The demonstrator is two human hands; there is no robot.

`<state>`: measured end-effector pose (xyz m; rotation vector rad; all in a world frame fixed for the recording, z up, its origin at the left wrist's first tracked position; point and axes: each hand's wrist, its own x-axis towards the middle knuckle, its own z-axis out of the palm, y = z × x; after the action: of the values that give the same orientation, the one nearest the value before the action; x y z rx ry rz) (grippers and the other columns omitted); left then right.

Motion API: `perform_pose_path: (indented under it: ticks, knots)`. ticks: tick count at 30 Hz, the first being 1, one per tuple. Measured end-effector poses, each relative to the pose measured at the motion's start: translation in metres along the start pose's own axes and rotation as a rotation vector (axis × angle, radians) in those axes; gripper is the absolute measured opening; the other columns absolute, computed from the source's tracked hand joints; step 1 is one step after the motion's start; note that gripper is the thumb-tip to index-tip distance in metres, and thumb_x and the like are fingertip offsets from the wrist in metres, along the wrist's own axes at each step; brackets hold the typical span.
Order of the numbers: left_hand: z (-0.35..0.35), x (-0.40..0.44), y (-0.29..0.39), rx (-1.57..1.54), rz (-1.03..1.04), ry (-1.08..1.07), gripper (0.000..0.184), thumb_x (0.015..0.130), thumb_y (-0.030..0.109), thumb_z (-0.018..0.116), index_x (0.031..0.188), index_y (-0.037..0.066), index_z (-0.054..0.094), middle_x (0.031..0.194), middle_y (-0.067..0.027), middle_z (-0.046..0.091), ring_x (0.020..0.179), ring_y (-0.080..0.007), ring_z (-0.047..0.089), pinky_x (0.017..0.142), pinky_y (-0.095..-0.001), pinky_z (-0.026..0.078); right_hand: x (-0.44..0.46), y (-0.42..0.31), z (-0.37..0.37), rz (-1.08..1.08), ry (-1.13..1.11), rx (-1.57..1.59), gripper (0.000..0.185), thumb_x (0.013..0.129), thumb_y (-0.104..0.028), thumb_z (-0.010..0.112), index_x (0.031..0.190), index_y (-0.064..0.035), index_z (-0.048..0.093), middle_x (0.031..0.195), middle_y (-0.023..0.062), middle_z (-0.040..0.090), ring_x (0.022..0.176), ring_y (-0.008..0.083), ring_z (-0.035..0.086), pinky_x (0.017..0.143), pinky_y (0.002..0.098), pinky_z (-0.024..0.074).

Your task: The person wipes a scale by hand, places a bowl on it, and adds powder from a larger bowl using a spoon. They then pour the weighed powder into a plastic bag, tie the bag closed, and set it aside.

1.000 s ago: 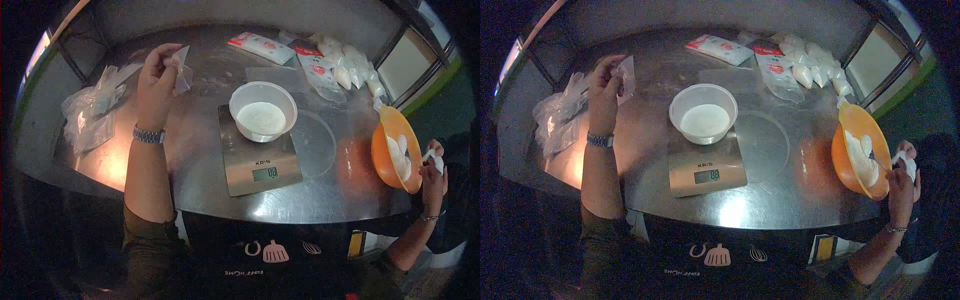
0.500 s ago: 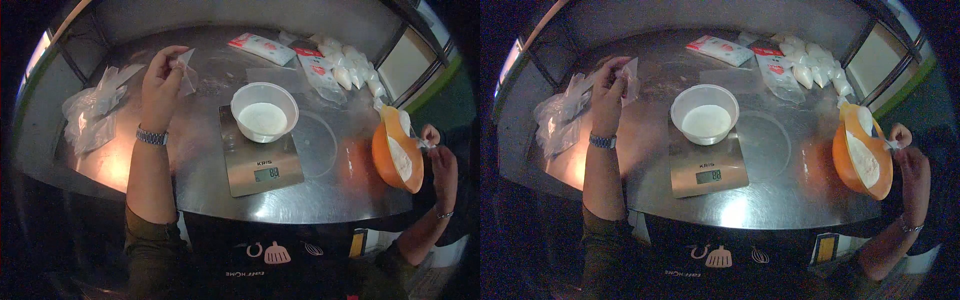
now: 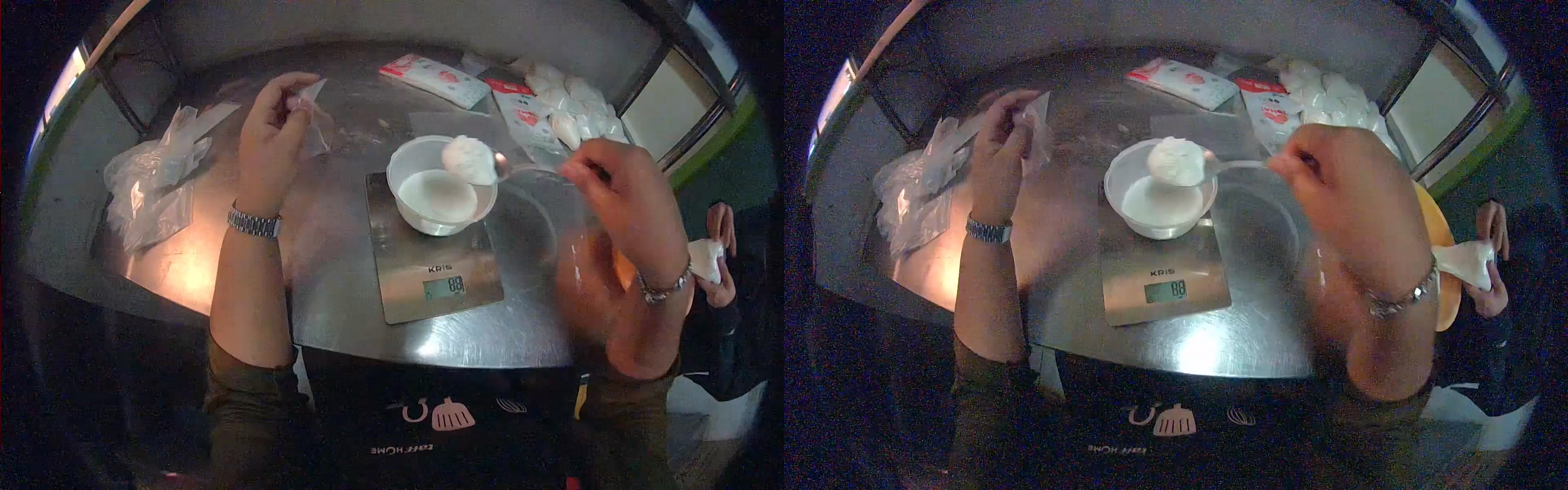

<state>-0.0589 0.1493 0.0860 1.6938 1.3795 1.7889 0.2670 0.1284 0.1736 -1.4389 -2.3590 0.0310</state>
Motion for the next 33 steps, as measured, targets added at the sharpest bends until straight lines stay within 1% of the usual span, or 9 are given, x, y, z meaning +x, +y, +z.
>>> perform_pose_path:
  ticks: [1, 5, 7, 14, 16, 20, 26, 31, 33]
  knots:
    - [0.000, -0.002, -0.002, -0.015, 0.016, -0.018, 0.023, 0.086, 0.003, 0.052, 0.107, 0.005, 0.058, 0.089, 0.0012, 0.052, 0.079, -0.0066, 0.049, 0.071, -0.0200, 0.042, 0.000, -0.003, 0.005, -0.061, 0.029, -0.017, 0.019, 0.079, -0.021, 0.062, 0.077, -0.0021, 0.061, 0.069, 0.0177, 0.059, 0.064, 0.0332, 0.058, 0.058, 0.0397, 0.0441]
    - [0.001, -0.002, -0.003, -0.003, -0.002, -0.006, 0.022, 0.086, 0.003, 0.052, 0.107, 0.005, 0.058, 0.089, 0.0009, 0.052, 0.078, -0.0063, 0.049, 0.071, -0.0198, 0.041, 0.007, -0.007, 0.013, -0.075, 0.020, -0.038, 0.020, 0.078, -0.023, 0.062, 0.076, -0.0030, 0.061, 0.071, 0.0168, 0.060, 0.068, 0.0346, 0.059, 0.059, 0.0419, 0.0442]
    - [0.000, -0.002, -0.004, 0.069, 0.066, -0.033, 0.022, 0.086, 0.003, 0.051, 0.107, 0.005, 0.058, 0.088, 0.0008, 0.052, 0.077, -0.0064, 0.048, 0.070, -0.0193, 0.041, 0.007, -0.004, 0.016, -0.096, 0.088, -0.035, 0.020, 0.078, -0.022, 0.063, 0.075, -0.0026, 0.061, 0.070, 0.0169, 0.060, 0.065, 0.0338, 0.059, 0.058, 0.0409, 0.0444]
    - [0.005, -0.004, 0.004, -0.028, -0.011, -0.008, 0.022, 0.084, 0.003, 0.052, 0.105, 0.005, 0.059, 0.084, 0.0017, 0.050, 0.075, -0.0059, 0.047, 0.067, -0.0187, 0.040, 0.006, -0.003, 0.017, 0.022, 0.101, 0.021, 0.018, 0.077, -0.020, 0.063, 0.075, -0.0021, 0.061, 0.070, 0.0167, 0.060, 0.063, 0.0327, 0.059, 0.057, 0.0390, 0.0444]
    - [0.003, -0.004, 0.000, 0.040, 0.046, -0.029, 0.021, 0.085, 0.004, 0.053, 0.105, 0.005, 0.059, 0.084, 0.0019, 0.050, 0.074, -0.0057, 0.046, 0.066, -0.0190, 0.039, 0.006, -0.001, 0.017, 0.015, 0.073, 0.004, 0.018, 0.078, -0.020, 0.063, 0.075, -0.0019, 0.062, 0.069, 0.0169, 0.060, 0.062, 0.0322, 0.059, 0.056, 0.0384, 0.0440]
    - [0.002, -0.004, -0.002, 0.070, 0.009, -0.026, 0.021, 0.085, 0.005, 0.054, 0.106, 0.006, 0.059, 0.084, 0.0021, 0.050, 0.075, -0.0058, 0.047, 0.066, -0.0194, 0.040, 0.006, 0.002, 0.020, 0.010, 0.118, -0.002, 0.019, 0.078, -0.020, 0.063, 0.075, -0.0016, 0.061, 0.068, 0.0174, 0.059, 0.061, 0.0319, 0.059, 0.055, 0.0384, 0.0432]
    - [0.000, -0.003, 0.001, 0.095, 0.076, 0.012, 0.021, 0.085, 0.004, 0.053, 0.105, 0.006, 0.059, 0.084, 0.0024, 0.051, 0.074, -0.0051, 0.046, 0.066, -0.0194, 0.040, 0.006, 0.000, 0.019, 0.022, 0.089, 0.015, 0.017, 0.079, -0.018, 0.063, 0.077, -0.0018, 0.062, 0.068, 0.0173, 0.059, 0.060, 0.0313, 0.058, 0.054, 0.0374, 0.0428]
    - [-0.004, -0.004, -0.009, 0.056, 0.069, 0.101, 0.013, 0.086, 0.005, 0.050, 0.098, 0.006, 0.055, 0.084, 0.0020, 0.051, 0.074, -0.0056, 0.046, 0.066, -0.0197, 0.040, 0.004, 0.004, 0.019, -0.017, 0.081, 0.113, 0.015, 0.079, -0.016, 0.063, 0.078, -0.0009, 0.062, 0.067, 0.0174, 0.059, 0.059, 0.0299, 0.059, 0.053, 0.0368, 0.0426]
    - [-0.009, -0.003, -0.012, 0.083, 0.106, 0.056, 0.011, 0.087, 0.005, 0.049, 0.097, 0.006, 0.054, 0.084, 0.0021, 0.050, 0.073, -0.0054, 0.045, 0.065, -0.0195, 0.039, 0.002, 0.001, 0.018, 0.001, 0.086, 0.087, 0.015, 0.079, -0.016, 0.063, 0.078, -0.0007, 0.062, 0.067, 0.0172, 0.059, 0.059, 0.0296, 0.059, 0.053, 0.0366, 0.0428]
